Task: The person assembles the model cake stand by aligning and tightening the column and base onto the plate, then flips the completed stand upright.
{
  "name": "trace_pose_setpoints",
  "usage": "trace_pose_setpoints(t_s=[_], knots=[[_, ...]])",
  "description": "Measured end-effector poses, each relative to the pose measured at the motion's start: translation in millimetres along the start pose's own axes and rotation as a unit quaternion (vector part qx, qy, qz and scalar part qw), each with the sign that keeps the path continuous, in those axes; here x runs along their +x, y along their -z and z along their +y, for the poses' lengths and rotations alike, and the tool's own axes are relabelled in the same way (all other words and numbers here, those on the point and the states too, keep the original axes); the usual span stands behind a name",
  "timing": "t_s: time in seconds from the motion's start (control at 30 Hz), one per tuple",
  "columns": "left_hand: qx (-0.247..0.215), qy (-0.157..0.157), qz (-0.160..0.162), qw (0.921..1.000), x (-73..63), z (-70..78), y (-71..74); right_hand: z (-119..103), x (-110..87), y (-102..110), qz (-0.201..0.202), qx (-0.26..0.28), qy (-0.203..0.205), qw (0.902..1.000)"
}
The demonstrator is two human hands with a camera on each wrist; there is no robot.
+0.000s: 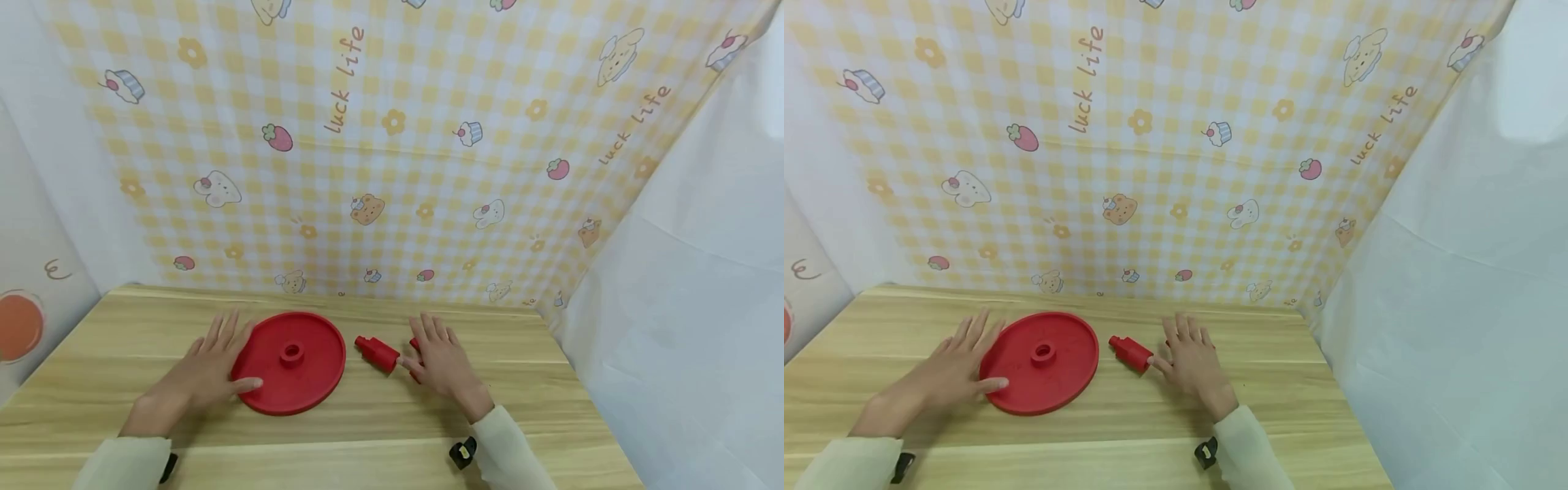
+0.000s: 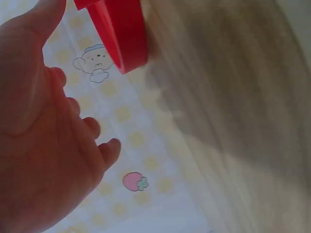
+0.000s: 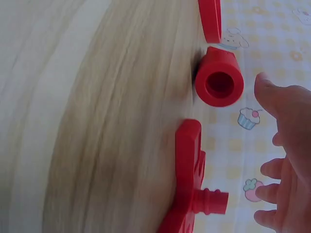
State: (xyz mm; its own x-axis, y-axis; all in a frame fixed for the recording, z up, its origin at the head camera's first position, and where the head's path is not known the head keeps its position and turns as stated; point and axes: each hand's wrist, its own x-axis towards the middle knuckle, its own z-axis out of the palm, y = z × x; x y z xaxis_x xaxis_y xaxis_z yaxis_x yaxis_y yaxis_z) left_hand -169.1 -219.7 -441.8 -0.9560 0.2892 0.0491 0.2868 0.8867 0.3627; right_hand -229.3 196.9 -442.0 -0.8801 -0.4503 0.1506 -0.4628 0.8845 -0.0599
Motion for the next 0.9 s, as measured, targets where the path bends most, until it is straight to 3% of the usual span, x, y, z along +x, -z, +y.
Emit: trace_pose_setpoints(t_s=[0.33, 0.6, 0.9], knots=[[-0.112, 0.032, -0.056, 0.9916, 0.4, -11.1, -12.3, -15, 4.9, -4, -0.019, 0.003, 0.031, 0.9993], [-0.150, 0.002, -0.093, 0.9843, 1.9, -14.6, -12.9, -32, 15.0, -13, -0.005, -0.009, 0.050, 0.9987], [-0.168, 0.000, -0.109, 0.9798, 4.5, -15.0, -13.9, -39, 20.9, -16, -0.021, 0.013, 0.020, 0.9995]])
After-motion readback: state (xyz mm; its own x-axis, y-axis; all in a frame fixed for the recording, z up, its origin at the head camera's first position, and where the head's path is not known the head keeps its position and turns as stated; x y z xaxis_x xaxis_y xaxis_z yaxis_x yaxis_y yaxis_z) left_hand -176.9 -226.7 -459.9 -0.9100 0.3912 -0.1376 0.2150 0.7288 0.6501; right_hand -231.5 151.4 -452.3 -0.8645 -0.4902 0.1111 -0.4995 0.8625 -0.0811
